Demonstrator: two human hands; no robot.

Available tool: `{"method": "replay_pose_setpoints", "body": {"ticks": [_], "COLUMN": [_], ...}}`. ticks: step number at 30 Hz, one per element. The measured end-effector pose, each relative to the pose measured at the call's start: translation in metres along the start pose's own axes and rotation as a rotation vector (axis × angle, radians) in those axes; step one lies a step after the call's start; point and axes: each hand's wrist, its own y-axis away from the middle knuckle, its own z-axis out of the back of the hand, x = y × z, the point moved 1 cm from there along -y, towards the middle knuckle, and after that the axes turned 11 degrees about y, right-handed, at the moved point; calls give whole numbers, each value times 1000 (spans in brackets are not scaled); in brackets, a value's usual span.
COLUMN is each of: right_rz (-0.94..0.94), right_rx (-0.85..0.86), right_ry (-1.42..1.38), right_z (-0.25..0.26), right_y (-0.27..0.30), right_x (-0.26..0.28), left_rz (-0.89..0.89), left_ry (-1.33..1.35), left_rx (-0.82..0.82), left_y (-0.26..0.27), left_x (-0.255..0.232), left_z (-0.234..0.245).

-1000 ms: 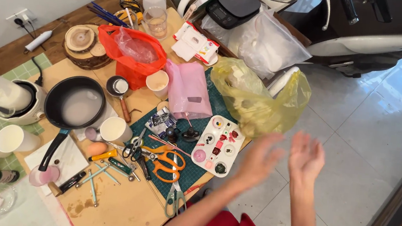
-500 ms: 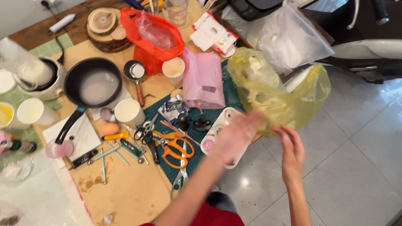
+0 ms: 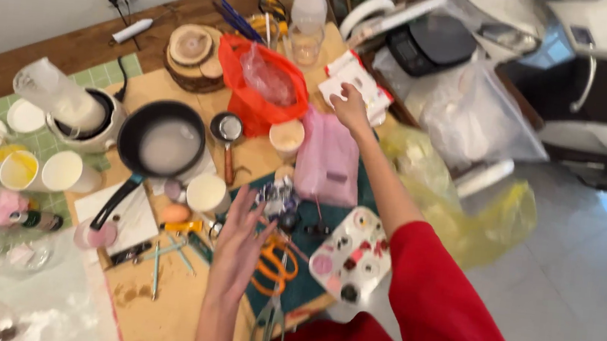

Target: Cleaning a silicone work mat and organizing candle-making supplies on a workbench.

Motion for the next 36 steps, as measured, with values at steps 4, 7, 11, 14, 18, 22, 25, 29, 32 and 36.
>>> {"method": "replay_pose_setpoints", "body": {"ticks": [4,7,11,14,18,22,25,29,32,36], "right_rz": [-225,-413,-210,-212,-200,-99,-152,165,417,373], "right_rx": [-132,-111,-155,-135,-187,-227,-306,-486,-510,-125], "right_ry": [417,593,625,749,835,890,833,786,546,154], "right_z": [-9,-7,-19,-16,8,39,69,94,72,-16], "right_y": [-78,-85,-104,-111,-107,-127,-101,-2,110,291], "right_x": [-53,-72,-124,-116,-59,-30,38,136,221,284], "left_rz": [-64,-90,-133,-139,-109,-131,-159,-175,-173,-177], "left_ry": [-36,-46,-36,-28,-16,-12,-27,-15,-30,-67], "left_rx": [-78,-188,-276,-301,-345,-353,-322,-199,-162,-170], "left_y": [1,10,28,36,40,44,57,86,110,169], "left_x": [-23,-27,-10,4,3,-19,-31,-39,-55,-78], "left_z": [16,50,132,161,134,90,82,97,104,122]}}
